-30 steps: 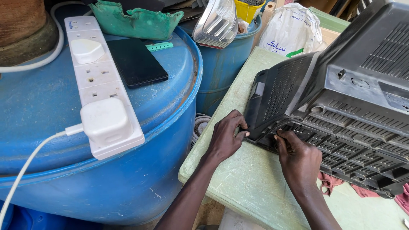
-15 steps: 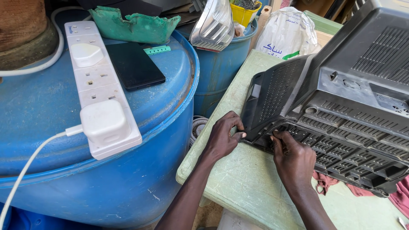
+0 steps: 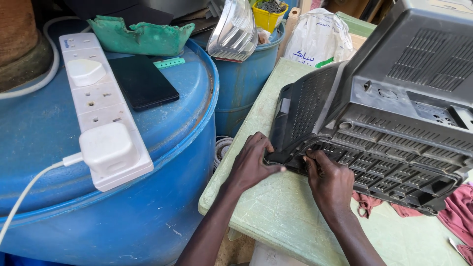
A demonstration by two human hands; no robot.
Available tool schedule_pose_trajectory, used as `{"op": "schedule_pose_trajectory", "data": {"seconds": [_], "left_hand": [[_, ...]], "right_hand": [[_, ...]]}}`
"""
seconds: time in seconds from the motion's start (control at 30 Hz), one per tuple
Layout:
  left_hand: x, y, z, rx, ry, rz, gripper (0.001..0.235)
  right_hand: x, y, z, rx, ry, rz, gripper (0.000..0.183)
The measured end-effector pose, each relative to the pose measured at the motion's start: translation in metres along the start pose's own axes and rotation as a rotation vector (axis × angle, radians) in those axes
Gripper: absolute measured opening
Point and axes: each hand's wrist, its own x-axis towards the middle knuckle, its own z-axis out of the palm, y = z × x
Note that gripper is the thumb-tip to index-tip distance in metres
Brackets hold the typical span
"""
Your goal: Cleaning the external plastic housing of a CRT television set using a brush.
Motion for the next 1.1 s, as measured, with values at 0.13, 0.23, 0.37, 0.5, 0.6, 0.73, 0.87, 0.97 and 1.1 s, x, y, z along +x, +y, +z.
{"op": "schedule_pose_trajectory", "data": {"seconds": [0.13, 0.23, 0.37, 0.5, 0.6, 0.73, 0.87, 0.97, 1.1], "left_hand": [[0.003, 0.008, 0.01, 0.194, 0.045, -0.041, 0.06], [0.007, -0.004, 0.013, 0.225, 0.105, 0.031, 0.059], [0.007, -0.007, 0.014, 0.195, 0.101, 0.06, 0.061], [0.006, -0.01, 0.016, 0.165, 0.119, 0.101, 0.06], [0.007, -0.011, 0.012, 0.147, 0.093, 0.094, 0.056], [0.005, -0.026, 0.005, 0.046, -0.015, 0.105, 0.041], [0.0, -0.018, -0.003, 0.005, -0.027, 0.122, 0.031], [-0.002, -0.012, -0.006, 0.005, -0.013, 0.086, 0.03], [-0.002, -0.004, -0.008, -0.016, -0.009, 0.086, 0.03]], "right_hand": [[0.001, -0.008, -0.007, 0.037, 0.018, -0.049, 0.014], [0.001, -0.008, -0.008, 0.057, 0.065, -0.114, 0.015], [0.0, -0.008, -0.007, 0.023, 0.018, -0.054, 0.014], [0.0, -0.009, -0.007, 0.039, 0.021, -0.051, 0.014], [-0.001, -0.007, -0.005, 0.062, 0.047, -0.082, 0.014], [0.001, -0.005, -0.004, 0.05, 0.039, -0.074, 0.015], [-0.002, -0.008, -0.006, -0.014, -0.015, -0.033, 0.015], [-0.002, -0.004, 0.0, 0.041, 0.069, -0.117, 0.015], [0.001, -0.004, -0.001, 0.012, 0.059, -0.078, 0.013]]}}
